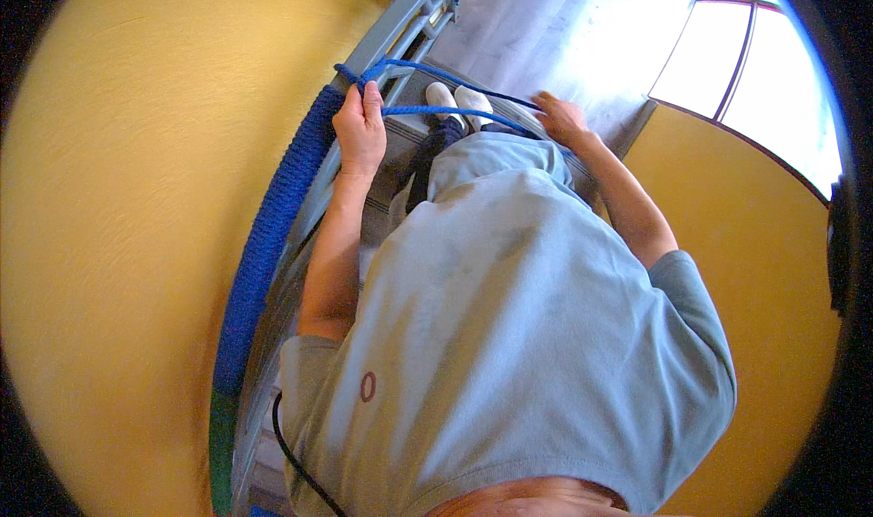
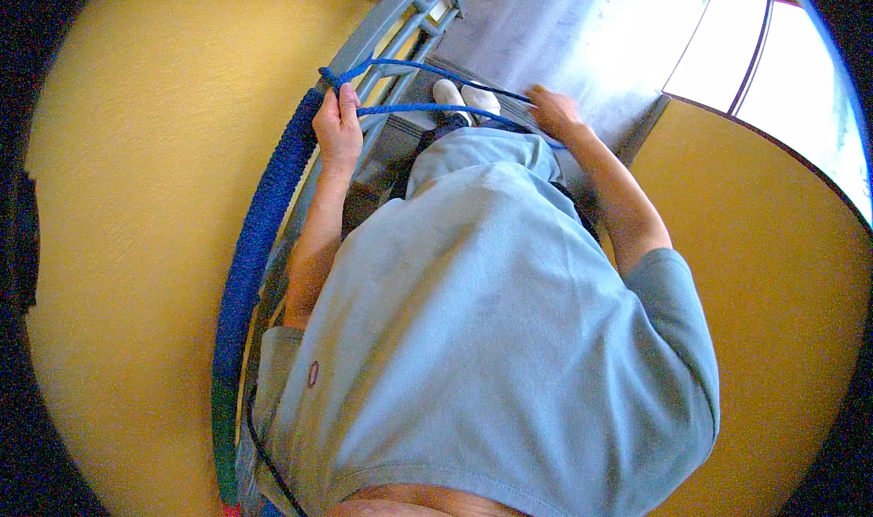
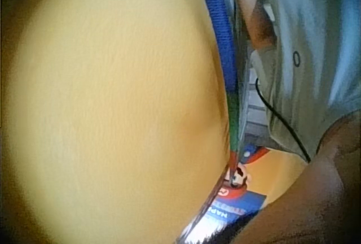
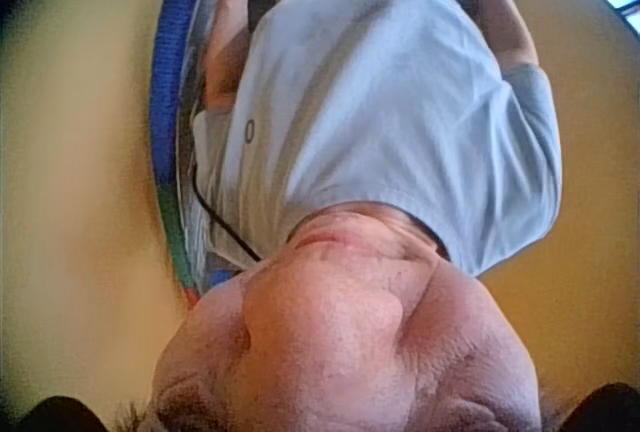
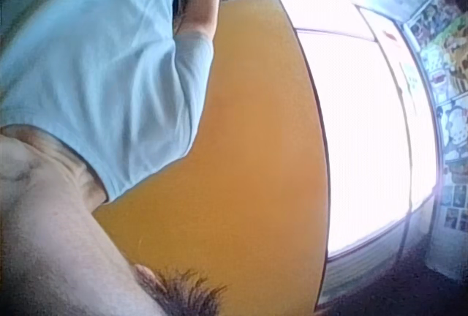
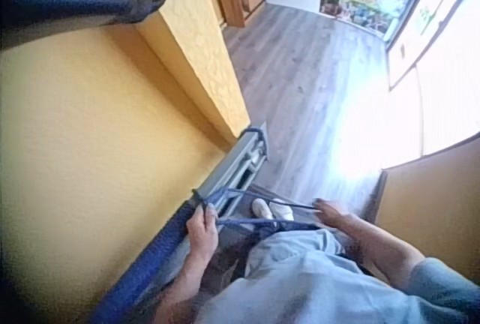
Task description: The person ties a blue rope around the side rail of a metal ladder. They repeatedly wrap the rope around the ladder's frame and pull it tight to secure it in place.
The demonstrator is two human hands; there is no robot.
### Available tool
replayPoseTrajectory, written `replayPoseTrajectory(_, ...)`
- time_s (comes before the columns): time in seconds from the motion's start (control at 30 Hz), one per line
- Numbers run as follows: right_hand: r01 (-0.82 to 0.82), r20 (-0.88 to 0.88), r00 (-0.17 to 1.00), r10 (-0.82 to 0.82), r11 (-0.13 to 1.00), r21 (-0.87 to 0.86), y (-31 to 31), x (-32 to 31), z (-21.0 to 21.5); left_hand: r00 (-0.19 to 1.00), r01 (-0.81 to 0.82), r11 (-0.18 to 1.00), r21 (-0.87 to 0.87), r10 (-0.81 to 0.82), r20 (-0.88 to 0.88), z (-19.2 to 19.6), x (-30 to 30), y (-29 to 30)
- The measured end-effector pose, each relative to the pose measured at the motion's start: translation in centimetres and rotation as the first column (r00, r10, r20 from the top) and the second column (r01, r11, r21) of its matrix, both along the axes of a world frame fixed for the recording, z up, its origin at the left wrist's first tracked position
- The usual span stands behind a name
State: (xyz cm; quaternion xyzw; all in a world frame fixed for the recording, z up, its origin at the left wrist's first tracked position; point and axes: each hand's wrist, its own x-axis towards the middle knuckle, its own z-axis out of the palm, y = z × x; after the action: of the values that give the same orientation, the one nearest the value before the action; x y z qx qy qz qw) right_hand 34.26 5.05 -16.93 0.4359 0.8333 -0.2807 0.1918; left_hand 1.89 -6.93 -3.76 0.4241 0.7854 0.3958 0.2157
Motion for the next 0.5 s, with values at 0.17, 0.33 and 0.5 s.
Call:
replayPoseTrajectory(0.17,-0.173,-0.622,0.783,0.025,0.969,-0.179,-0.7,-16.4,-3.3,0.999,-0.047,0.998,-0.033,0.047,-0.014,-0.4,-0.4,-0.2)
replayPoseTrajectory(0.33,-0.035,-0.549,0.830,-0.094,0.975,-0.219,-2.2,-24.8,-4.3,0.997,-0.077,0.997,-0.004,0.077,0.000,-0.8,-0.1,-0.2)
replayPoseTrajectory(0.5,-0.043,-0.660,0.731,-0.174,0.953,-0.299,-3.2,-28.2,-3.1,0.992,-0.124,0.990,-0.060,0.125,0.017,-0.2,0.2,-0.1)
